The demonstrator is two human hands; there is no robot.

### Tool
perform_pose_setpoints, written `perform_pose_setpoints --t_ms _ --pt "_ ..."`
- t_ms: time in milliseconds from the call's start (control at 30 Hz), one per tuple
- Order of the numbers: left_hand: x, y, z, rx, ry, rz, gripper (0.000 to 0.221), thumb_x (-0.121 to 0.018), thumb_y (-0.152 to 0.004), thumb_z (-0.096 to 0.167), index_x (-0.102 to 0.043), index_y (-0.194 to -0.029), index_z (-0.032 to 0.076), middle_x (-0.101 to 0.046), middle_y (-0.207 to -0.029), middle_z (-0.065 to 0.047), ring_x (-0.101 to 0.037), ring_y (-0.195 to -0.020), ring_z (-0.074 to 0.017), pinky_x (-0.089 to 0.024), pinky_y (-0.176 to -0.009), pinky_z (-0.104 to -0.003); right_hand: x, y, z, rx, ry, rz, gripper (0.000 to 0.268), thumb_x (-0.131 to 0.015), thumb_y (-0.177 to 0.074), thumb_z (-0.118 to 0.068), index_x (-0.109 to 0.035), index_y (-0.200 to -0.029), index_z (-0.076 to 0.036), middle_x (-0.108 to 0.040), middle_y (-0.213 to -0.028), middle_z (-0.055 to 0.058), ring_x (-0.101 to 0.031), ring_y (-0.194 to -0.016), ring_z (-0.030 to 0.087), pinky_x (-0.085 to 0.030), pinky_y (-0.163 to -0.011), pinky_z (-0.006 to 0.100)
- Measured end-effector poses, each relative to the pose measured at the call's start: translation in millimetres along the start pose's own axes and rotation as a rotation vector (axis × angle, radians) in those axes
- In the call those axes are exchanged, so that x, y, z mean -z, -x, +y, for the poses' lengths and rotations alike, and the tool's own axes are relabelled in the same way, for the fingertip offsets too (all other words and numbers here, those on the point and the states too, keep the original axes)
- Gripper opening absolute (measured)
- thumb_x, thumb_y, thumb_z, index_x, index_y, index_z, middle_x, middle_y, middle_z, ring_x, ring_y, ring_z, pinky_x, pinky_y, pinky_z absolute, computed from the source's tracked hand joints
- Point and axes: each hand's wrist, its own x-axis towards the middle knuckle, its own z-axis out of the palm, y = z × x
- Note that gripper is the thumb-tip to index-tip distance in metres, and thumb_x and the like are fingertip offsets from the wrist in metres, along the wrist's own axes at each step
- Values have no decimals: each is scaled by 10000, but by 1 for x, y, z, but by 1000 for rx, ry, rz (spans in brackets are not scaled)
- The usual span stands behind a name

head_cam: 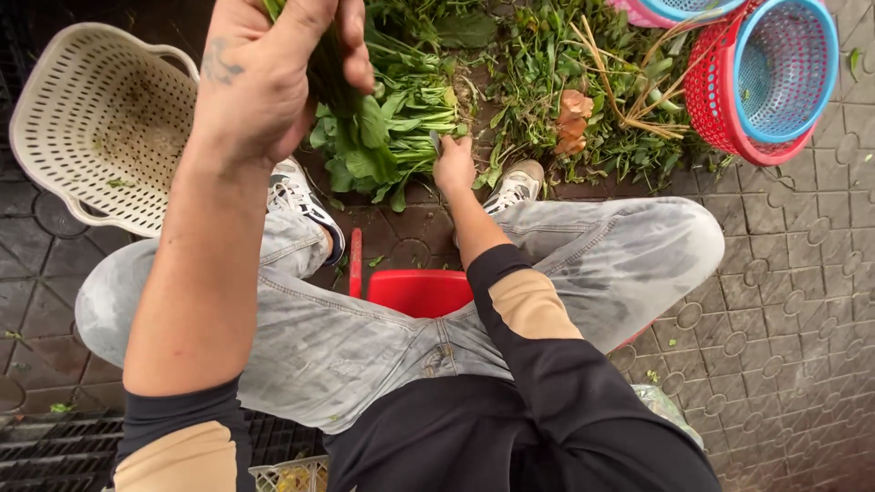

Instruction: Trimming and sorting leafy green vegetables using a knife while sitting on a stool

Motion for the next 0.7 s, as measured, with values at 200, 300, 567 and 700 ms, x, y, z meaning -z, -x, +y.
perform_pose_setpoints --t_ms 200,300,567,700 --pt "4 -10 -16 -95 -323 8 312 -785 -1070 169 -548 -876 226 -430 -715 118 -368 -621 -14 -290 -565 -221 64 -19 -12 286 347 -316 454 -786 -857 -222 -660 -1273 -89 -482 -1336 100 -646 -1051 350 -558 -907 518" --pt "15 -24 -42 -352 -937 -144 172 -828 -1041 190 -704 -942 124 -603 -739 34 -490 -669 -98 -367 -564 -306 150 19 -63 271 202 -535 123 -679 -954 -186 -669 -1058 -122 -723 -1117 79 -678 -1025 241 -556 -980 412" --pt "-25 -28 -131 80 -1373 -440 292 -796 -851 437 -752 -950 167 -753 -887 -128 -728 -950 -416 -568 -852 -559 275 88 -84 468 -371 -378 304 -841 -853 -232 -731 -1095 -86 -760 -958 87 -676 -908 179 -536 -886 371" --pt "-17 -33 -136 275 -1236 -321 191 -751 -881 358 -793 -905 174 -759 -877 -165 -706 -996 -455 -544 -876 -568 238 74 -19 178 -1180 -96 494 -540 -1053 -204 -461 -1526 -84 -550 -972 -19 -453 -542 44 -386 -461 211"
